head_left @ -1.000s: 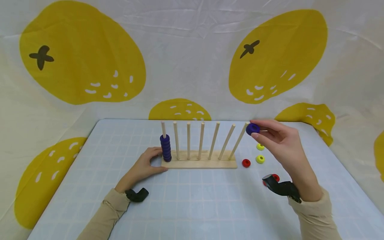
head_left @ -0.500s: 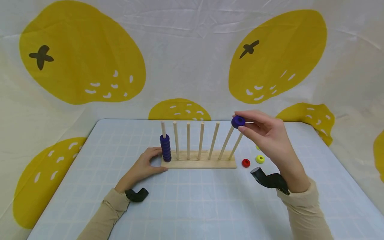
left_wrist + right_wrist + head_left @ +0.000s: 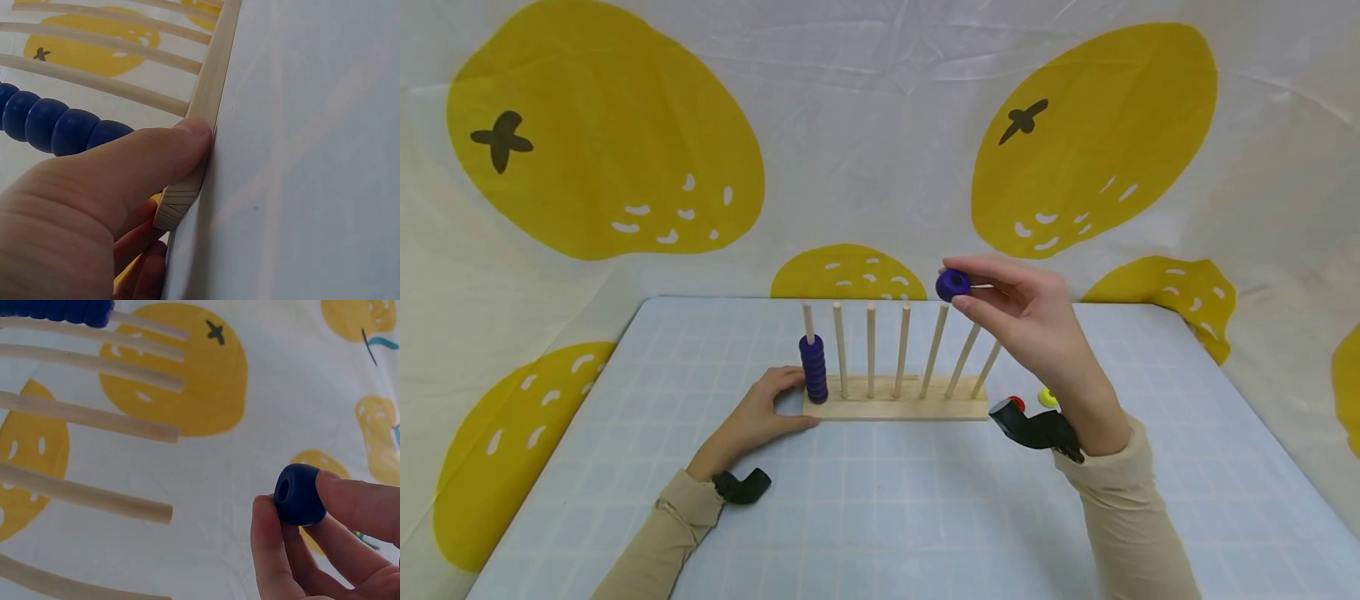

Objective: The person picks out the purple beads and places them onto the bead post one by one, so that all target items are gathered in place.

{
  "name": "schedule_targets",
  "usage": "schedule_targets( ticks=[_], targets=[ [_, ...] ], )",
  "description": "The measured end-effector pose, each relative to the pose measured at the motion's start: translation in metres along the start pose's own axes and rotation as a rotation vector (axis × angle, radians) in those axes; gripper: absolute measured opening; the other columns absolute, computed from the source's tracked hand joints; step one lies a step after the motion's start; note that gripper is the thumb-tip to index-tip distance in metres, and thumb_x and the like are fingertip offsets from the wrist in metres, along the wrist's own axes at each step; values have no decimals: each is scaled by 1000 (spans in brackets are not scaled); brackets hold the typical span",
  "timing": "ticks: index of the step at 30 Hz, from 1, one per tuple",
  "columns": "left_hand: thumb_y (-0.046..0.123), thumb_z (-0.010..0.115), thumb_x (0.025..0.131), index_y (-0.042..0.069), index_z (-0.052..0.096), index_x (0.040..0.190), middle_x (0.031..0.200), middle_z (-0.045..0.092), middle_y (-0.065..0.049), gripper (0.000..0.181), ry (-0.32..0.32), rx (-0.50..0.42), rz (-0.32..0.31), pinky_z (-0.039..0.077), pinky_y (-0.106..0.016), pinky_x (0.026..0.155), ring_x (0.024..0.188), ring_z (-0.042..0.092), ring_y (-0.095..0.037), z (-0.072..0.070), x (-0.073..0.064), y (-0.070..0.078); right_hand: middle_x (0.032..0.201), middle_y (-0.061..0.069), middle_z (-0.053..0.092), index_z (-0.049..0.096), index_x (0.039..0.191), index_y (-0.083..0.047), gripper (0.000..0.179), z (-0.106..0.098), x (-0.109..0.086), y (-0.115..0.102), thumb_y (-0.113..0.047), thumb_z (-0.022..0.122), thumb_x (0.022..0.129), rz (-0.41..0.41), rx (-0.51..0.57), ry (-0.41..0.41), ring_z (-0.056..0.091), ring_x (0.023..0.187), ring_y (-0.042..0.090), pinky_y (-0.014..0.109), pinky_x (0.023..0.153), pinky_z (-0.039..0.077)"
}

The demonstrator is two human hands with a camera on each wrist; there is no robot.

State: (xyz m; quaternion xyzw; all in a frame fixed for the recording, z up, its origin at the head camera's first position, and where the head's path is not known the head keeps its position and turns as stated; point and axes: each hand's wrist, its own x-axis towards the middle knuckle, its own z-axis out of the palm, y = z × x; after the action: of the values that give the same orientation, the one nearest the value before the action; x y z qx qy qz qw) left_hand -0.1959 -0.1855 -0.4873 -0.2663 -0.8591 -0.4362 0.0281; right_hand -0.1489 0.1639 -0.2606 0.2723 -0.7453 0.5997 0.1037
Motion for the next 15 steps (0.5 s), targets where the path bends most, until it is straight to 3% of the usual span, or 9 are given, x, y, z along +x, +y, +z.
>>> schedule_targets(
  ticks=[15],
  targets=[
    [22, 90, 73, 6, 65, 127, 133, 59, -10, 62, 2, 10, 9, 40, -54, 105, 124, 50, -31, 0, 0, -1, 118, 15, 64, 63, 124, 10, 38, 30, 22, -5, 14, 66, 87, -19, 100, -23, 64, 103, 29, 30, 89, 55]
  ],
)
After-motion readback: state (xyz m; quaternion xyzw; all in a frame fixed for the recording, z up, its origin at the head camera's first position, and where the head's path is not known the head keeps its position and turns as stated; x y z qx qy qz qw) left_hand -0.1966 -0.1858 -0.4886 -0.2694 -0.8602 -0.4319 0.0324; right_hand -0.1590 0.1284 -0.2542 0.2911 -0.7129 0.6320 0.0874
